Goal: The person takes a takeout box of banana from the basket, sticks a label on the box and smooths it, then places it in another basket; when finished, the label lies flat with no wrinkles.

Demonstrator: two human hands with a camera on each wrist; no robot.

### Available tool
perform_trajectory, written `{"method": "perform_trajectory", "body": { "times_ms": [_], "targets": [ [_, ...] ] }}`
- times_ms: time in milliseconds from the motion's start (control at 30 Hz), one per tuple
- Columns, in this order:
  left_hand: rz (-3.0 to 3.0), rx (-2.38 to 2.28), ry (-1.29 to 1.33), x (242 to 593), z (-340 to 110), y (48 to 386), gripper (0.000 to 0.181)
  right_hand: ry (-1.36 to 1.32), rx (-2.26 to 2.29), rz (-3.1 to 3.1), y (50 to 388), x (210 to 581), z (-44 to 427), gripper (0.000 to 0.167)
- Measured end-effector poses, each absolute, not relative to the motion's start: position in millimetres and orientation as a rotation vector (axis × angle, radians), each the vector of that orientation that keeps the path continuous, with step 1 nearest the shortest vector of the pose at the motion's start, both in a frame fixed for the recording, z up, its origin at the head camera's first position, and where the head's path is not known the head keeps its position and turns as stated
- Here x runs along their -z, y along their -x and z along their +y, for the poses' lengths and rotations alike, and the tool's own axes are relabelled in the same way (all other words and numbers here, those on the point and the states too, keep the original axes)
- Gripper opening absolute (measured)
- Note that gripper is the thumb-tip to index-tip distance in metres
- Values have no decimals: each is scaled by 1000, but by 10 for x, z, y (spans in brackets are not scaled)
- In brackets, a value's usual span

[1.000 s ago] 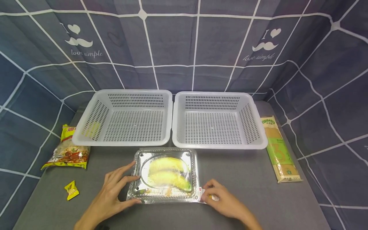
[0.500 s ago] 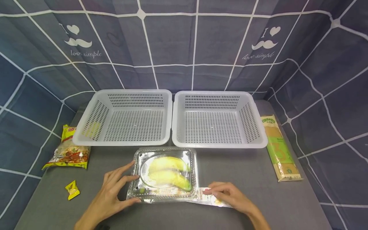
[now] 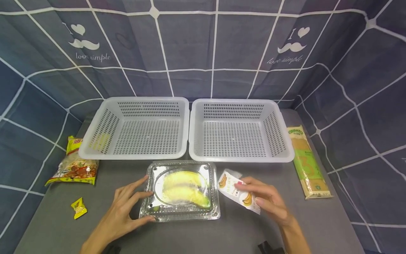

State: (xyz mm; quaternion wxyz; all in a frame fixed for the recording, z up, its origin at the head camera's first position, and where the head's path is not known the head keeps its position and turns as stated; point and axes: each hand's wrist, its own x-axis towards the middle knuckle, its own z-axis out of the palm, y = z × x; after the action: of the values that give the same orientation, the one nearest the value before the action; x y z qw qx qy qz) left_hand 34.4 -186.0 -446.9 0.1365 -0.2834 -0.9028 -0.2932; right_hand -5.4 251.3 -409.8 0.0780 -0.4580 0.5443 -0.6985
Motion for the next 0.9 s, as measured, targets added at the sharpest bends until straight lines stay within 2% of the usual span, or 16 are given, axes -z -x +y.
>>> {"method": "perform_trajectory", "body": {
  "times_ms": [333,700,900],
  "targets": [
    [-2586,831,844,4353,-1825,-282,73,1293,2034,1643,199,4049,2045,65],
    [-2435,1036,1128,3727,-1383,103,68,1334,2014,1576,289,4031,1782,58],
    [-2595,1203,1189,3614,-1234,237,70,1366,1985,1625,301,4022,1727,54]
  ]
}}
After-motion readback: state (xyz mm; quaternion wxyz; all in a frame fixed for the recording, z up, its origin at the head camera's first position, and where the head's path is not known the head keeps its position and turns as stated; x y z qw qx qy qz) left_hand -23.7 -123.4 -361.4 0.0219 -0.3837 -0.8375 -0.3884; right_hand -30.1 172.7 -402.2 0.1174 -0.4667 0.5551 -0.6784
